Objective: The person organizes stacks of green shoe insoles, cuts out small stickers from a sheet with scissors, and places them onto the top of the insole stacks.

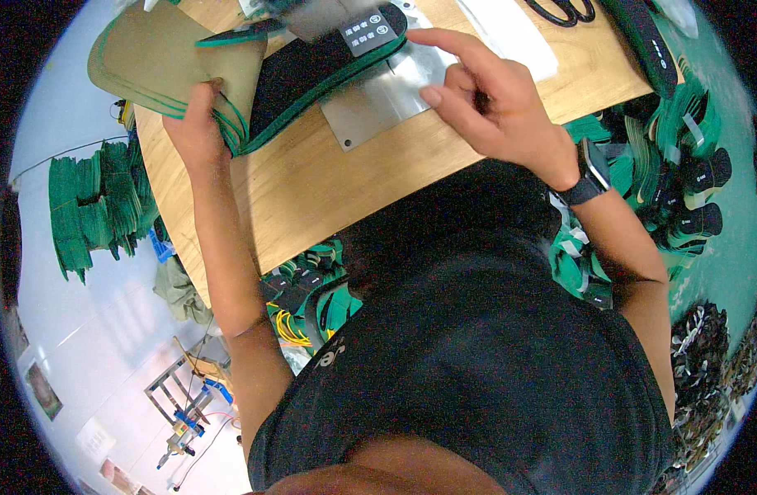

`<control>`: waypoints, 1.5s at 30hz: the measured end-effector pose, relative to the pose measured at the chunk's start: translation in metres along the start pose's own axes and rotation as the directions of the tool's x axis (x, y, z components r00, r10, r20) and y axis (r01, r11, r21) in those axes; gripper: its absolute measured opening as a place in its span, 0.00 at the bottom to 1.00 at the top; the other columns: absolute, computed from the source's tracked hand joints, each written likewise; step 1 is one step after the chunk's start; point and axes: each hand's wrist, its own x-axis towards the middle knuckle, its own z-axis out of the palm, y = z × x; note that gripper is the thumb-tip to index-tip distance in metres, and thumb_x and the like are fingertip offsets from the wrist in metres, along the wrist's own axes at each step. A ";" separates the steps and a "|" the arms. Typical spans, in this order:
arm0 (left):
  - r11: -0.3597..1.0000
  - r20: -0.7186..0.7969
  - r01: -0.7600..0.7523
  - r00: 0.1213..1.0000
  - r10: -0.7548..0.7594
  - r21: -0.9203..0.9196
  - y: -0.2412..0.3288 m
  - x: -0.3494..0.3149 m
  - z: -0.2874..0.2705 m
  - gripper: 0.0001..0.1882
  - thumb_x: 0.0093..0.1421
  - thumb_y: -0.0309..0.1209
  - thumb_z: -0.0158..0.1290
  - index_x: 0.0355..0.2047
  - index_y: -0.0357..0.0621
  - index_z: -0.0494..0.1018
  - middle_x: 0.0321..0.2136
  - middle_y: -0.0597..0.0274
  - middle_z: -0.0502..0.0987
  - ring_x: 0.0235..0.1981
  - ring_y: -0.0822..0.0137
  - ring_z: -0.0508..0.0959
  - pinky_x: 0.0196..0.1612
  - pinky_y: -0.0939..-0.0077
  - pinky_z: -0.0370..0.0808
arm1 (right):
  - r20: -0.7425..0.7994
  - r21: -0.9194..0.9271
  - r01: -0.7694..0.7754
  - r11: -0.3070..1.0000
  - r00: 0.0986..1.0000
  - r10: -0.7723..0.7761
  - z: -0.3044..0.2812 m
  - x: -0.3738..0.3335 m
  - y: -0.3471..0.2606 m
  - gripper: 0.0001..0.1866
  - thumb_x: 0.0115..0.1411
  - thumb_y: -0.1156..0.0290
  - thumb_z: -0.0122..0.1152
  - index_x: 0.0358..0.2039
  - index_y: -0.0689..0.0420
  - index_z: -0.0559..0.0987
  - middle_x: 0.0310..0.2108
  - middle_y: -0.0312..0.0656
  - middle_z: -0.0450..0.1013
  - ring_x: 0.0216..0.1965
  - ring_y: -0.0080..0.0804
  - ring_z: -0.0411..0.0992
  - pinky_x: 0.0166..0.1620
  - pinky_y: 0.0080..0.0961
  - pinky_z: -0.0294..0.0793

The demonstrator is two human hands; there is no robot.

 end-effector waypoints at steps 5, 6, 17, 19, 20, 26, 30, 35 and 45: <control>0.999 0.154 0.009 0.988 -0.014 0.033 0.009 -0.004 0.003 0.14 0.49 0.26 0.53 0.36 0.31 0.72 0.33 0.62 0.76 0.34 0.70 0.74 0.41 0.75 0.70 | 0.004 -0.009 0.110 0.994 0.994 -0.110 0.000 -0.004 -0.008 0.19 0.56 0.78 0.60 0.49 0.63 0.71 0.11 0.28 0.56 0.14 0.15 0.54 0.19 0.16 0.50; 0.999 0.169 0.005 0.985 -0.013 0.051 0.009 -0.004 0.001 0.14 0.49 0.26 0.53 0.36 0.31 0.72 0.33 0.62 0.76 0.34 0.70 0.74 0.41 0.76 0.70 | 0.007 -0.032 0.135 0.990 0.991 -0.135 -0.001 -0.005 -0.005 0.17 0.55 0.77 0.60 0.46 0.63 0.72 0.12 0.29 0.56 0.14 0.15 0.54 0.19 0.16 0.50; 1.000 0.010 0.010 1.000 -0.010 -0.017 0.001 0.002 0.002 0.12 0.48 0.27 0.54 0.32 0.33 0.73 0.29 0.64 0.75 0.31 0.71 0.73 0.37 0.76 0.70 | -0.036 -0.291 0.166 0.942 0.982 -0.184 -0.005 0.016 -0.004 0.12 0.56 0.75 0.61 0.41 0.58 0.73 0.14 0.33 0.64 0.15 0.18 0.61 0.20 0.16 0.58; 0.993 -0.066 0.023 0.997 -0.031 -0.117 0.003 0.004 0.002 0.12 0.47 0.27 0.55 0.32 0.32 0.72 0.29 0.64 0.75 0.30 0.70 0.73 0.37 0.76 0.70 | 0.046 -0.321 0.187 0.928 0.982 -0.182 -0.012 0.023 -0.002 0.13 0.58 0.78 0.59 0.44 0.60 0.73 0.15 0.32 0.64 0.17 0.15 0.60 0.21 0.15 0.56; 0.989 -0.094 0.034 0.994 -0.048 -0.146 0.005 0.004 0.003 0.12 0.47 0.27 0.55 0.31 0.32 0.72 0.28 0.63 0.75 0.30 0.70 0.73 0.36 0.76 0.70 | 0.081 -0.332 0.204 0.921 0.979 -0.188 -0.014 0.026 0.001 0.15 0.58 0.78 0.59 0.46 0.58 0.73 0.15 0.33 0.62 0.16 0.17 0.59 0.20 0.18 0.54; 0.969 0.150 0.041 0.986 -0.079 0.245 0.006 0.000 0.004 0.18 0.48 0.32 0.57 0.37 0.33 0.72 0.31 0.61 0.76 0.33 0.67 0.74 0.39 0.74 0.71 | 0.210 -0.443 0.369 0.817 0.929 -0.306 -0.020 0.048 0.000 0.15 0.58 0.74 0.60 0.47 0.56 0.74 0.14 0.36 0.63 0.15 0.25 0.62 0.20 0.23 0.58; 0.714 0.417 -0.283 0.909 -0.014 0.640 0.011 -0.007 0.017 0.26 0.48 0.39 0.59 0.43 0.36 0.71 0.33 0.51 0.77 0.36 0.59 0.75 0.43 0.69 0.71 | 0.313 -0.497 0.453 0.740 0.889 -0.334 -0.018 0.060 -0.001 0.15 0.58 0.71 0.60 0.46 0.55 0.75 0.14 0.38 0.65 0.16 0.31 0.65 0.21 0.27 0.61; 0.548 0.518 -0.463 0.853 0.063 0.697 0.010 -0.010 0.023 0.35 0.41 0.45 0.67 0.50 0.46 0.71 0.32 0.54 0.77 0.32 0.58 0.76 0.38 0.67 0.72 | 0.403 -0.494 0.531 0.689 0.842 -0.360 -0.014 0.070 0.009 0.16 0.57 0.69 0.60 0.46 0.55 0.74 0.15 0.40 0.67 0.17 0.36 0.68 0.22 0.29 0.65; 0.609 0.530 -0.404 0.847 -0.033 0.683 0.020 -0.012 0.024 0.33 0.41 0.44 0.67 0.47 0.46 0.73 0.28 0.55 0.77 0.28 0.59 0.75 0.35 0.67 0.72 | 0.431 -0.415 0.327 0.849 0.893 -0.133 -0.019 0.083 -0.006 0.07 0.58 0.69 0.57 0.34 0.58 0.77 0.18 0.43 0.73 0.19 0.38 0.74 0.24 0.28 0.73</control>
